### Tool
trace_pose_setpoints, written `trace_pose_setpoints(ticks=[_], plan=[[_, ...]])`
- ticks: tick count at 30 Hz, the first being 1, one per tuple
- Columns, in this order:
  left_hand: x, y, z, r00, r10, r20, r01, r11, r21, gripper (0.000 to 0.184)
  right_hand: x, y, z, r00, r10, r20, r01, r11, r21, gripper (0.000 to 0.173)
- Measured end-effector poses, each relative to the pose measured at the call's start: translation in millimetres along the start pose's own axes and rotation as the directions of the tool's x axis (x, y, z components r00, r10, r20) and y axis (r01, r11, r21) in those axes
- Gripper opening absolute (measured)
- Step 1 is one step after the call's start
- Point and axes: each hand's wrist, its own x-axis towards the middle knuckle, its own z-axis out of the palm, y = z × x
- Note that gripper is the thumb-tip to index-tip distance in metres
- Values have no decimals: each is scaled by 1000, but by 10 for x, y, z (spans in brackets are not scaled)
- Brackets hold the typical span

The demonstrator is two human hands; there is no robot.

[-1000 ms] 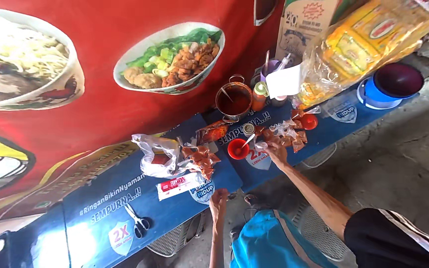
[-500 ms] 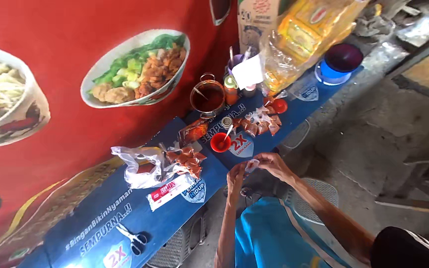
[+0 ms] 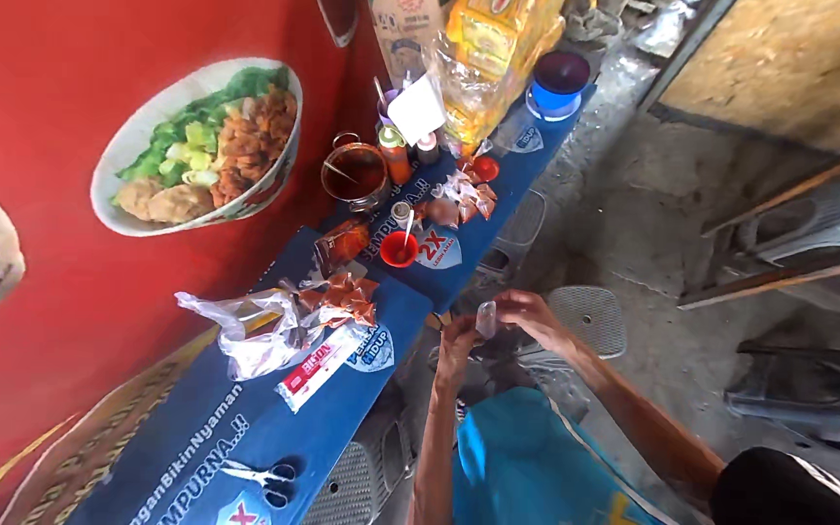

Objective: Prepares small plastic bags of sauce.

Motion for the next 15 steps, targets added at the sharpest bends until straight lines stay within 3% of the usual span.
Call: trace_pose_setpoints(ticks=[7, 15], plan=[[-280, 78, 0, 997, 32, 75, -34, 999, 32, 16, -357, 267, 66, 950, -313, 10, 302, 910, -285, 38], [-260, 228, 94, 994, 42, 102, -59, 985, 162, 19, -336, 191, 41, 924, -378, -64, 310, 836, -453, 27]])
